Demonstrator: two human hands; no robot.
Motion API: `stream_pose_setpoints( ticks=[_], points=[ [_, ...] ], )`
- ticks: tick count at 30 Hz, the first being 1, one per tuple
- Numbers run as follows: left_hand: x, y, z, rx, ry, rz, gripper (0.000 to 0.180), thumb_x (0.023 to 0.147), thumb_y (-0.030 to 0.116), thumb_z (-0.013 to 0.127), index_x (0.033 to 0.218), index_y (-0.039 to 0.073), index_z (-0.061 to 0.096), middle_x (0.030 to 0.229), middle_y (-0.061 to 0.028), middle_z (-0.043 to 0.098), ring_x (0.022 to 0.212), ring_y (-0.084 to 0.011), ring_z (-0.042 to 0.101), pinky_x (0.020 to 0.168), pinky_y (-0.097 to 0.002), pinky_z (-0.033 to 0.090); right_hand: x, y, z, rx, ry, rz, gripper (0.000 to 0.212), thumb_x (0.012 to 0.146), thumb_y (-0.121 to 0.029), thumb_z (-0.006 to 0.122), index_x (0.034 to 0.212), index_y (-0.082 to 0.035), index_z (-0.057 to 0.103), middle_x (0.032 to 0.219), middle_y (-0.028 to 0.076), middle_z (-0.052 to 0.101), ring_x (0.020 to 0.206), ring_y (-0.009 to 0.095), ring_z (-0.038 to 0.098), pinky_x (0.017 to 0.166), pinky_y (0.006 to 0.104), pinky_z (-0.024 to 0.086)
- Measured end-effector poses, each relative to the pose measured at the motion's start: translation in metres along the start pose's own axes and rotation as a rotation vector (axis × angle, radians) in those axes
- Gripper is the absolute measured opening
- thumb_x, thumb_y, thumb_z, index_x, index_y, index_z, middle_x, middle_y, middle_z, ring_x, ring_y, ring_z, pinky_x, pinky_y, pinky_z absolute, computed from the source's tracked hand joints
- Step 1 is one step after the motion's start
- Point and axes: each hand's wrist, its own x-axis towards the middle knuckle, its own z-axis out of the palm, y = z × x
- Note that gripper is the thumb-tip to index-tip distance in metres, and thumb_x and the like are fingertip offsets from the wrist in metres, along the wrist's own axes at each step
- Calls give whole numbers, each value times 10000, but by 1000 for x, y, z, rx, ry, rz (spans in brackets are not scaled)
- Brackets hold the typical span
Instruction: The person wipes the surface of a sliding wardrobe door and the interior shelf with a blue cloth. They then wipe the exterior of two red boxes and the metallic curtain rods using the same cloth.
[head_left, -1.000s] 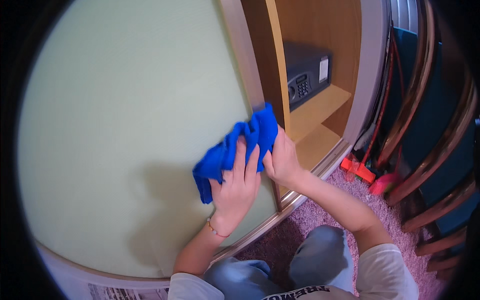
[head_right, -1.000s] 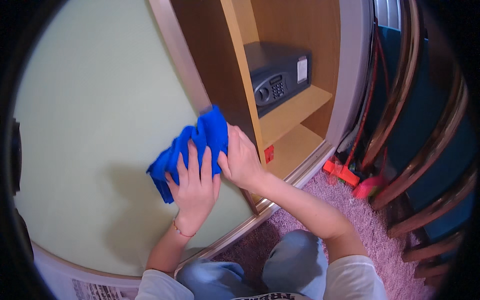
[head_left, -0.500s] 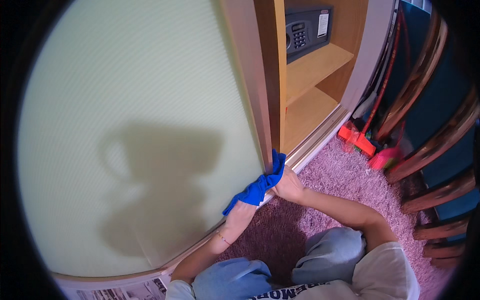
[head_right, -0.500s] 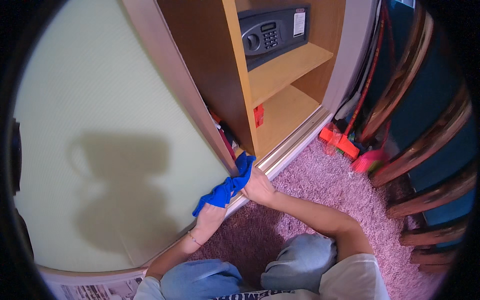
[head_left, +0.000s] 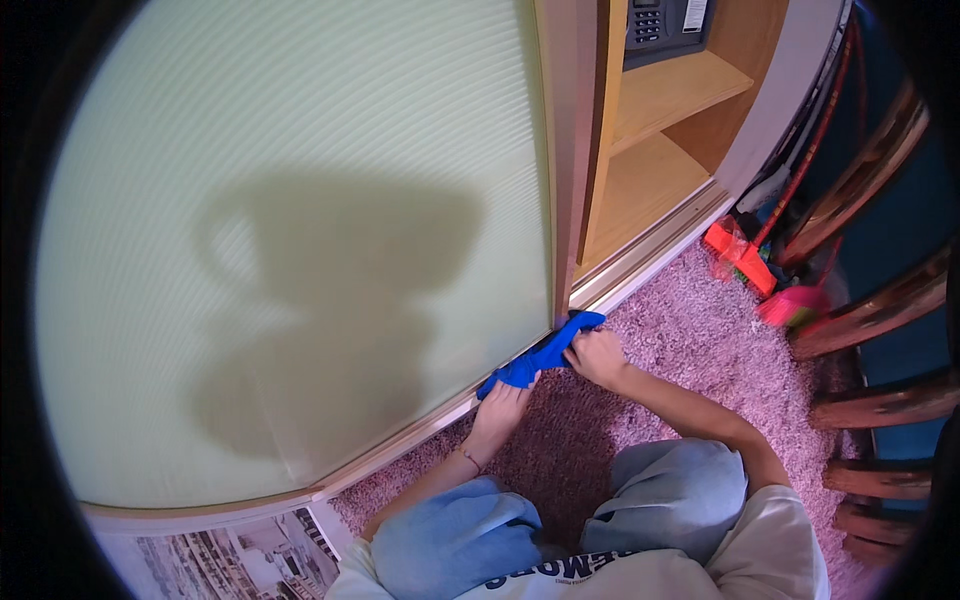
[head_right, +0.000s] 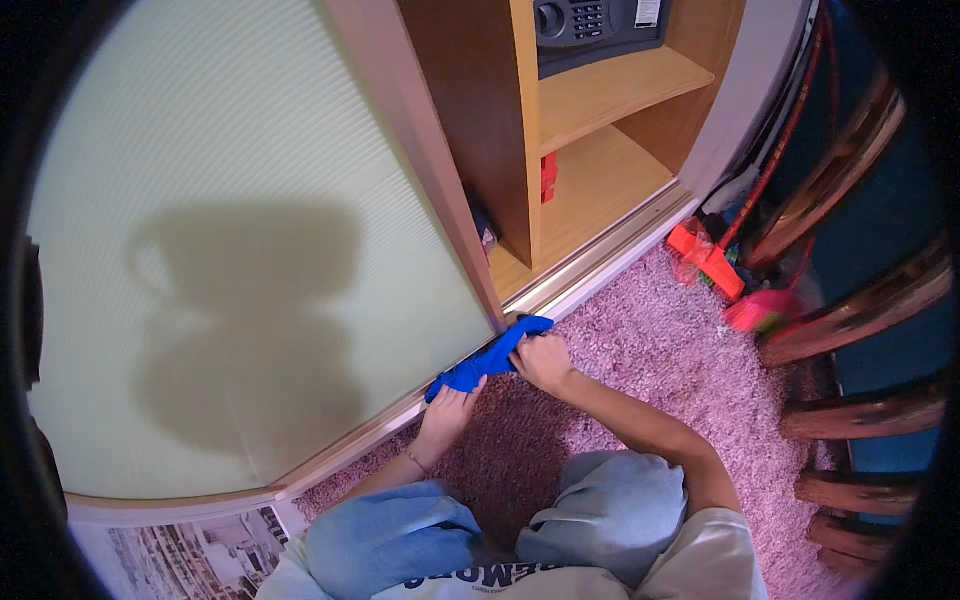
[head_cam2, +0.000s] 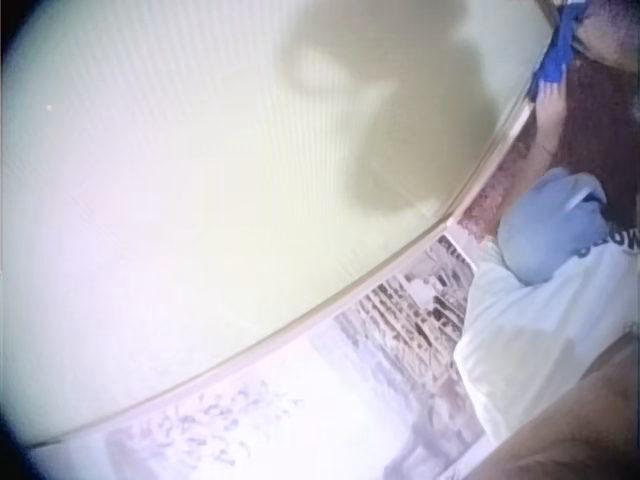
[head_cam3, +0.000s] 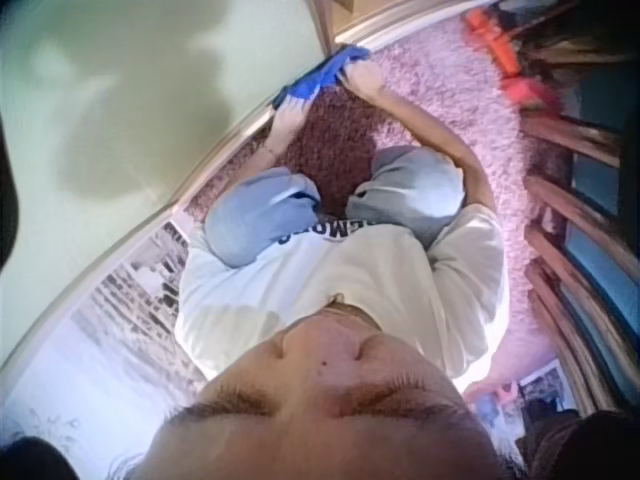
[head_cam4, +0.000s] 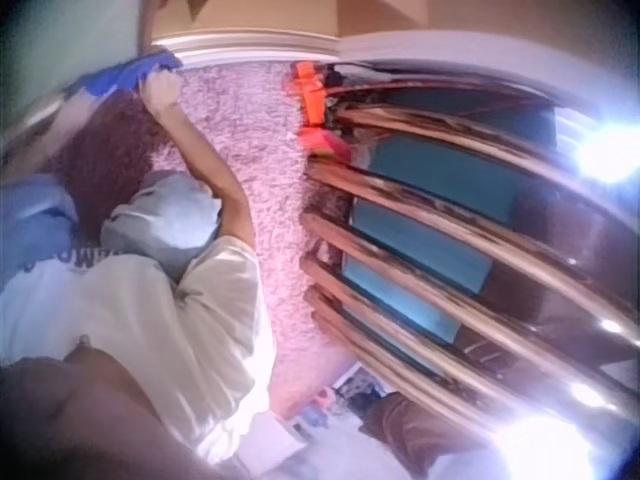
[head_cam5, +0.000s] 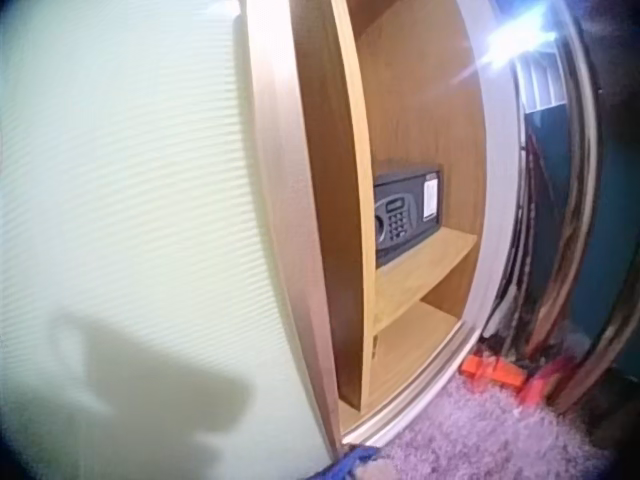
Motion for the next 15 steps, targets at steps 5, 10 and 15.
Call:
stream_pose_setpoints(
  ticks=[5, 10, 15],
  points=[
    [-35, 6, -1, 12, 106, -104, 536, 866, 132, 532, 1401, 101, 531, 1113, -76, 624, 701, -152, 539, 760, -320, 469, -20, -26, -17, 50, -50, -38, 392, 849, -385, 690, 956, -15, 618, 803, 164, 679, 696, 316, 675, 625, 426, 539],
    [-4, 8, 0, -5, 160, -8, 523, 861, 116, 534, 1383, 89, 543, 1003, -66, 606, 751, -165, 573, 789, -341, 467, -27, -27, -11, 166, 68, -300, 533, 768, -224, 752, 1208, -1, 550, 1260, 173, 533, 1114, 323, 525, 913, 417, 449],
    [18, 9, 3, -265, 129, 18, 567, 858, 111, 529, 1422, 81, 492, 1017, -82, 612, 821, -191, 597, 831, -356, 460, -31, -22, -2, 126, 169, -311, 633, 770, -174, 739, 1326, 4, 495, 1295, 174, 522, 1145, 325, 527, 974, 430, 418]
  ],
)
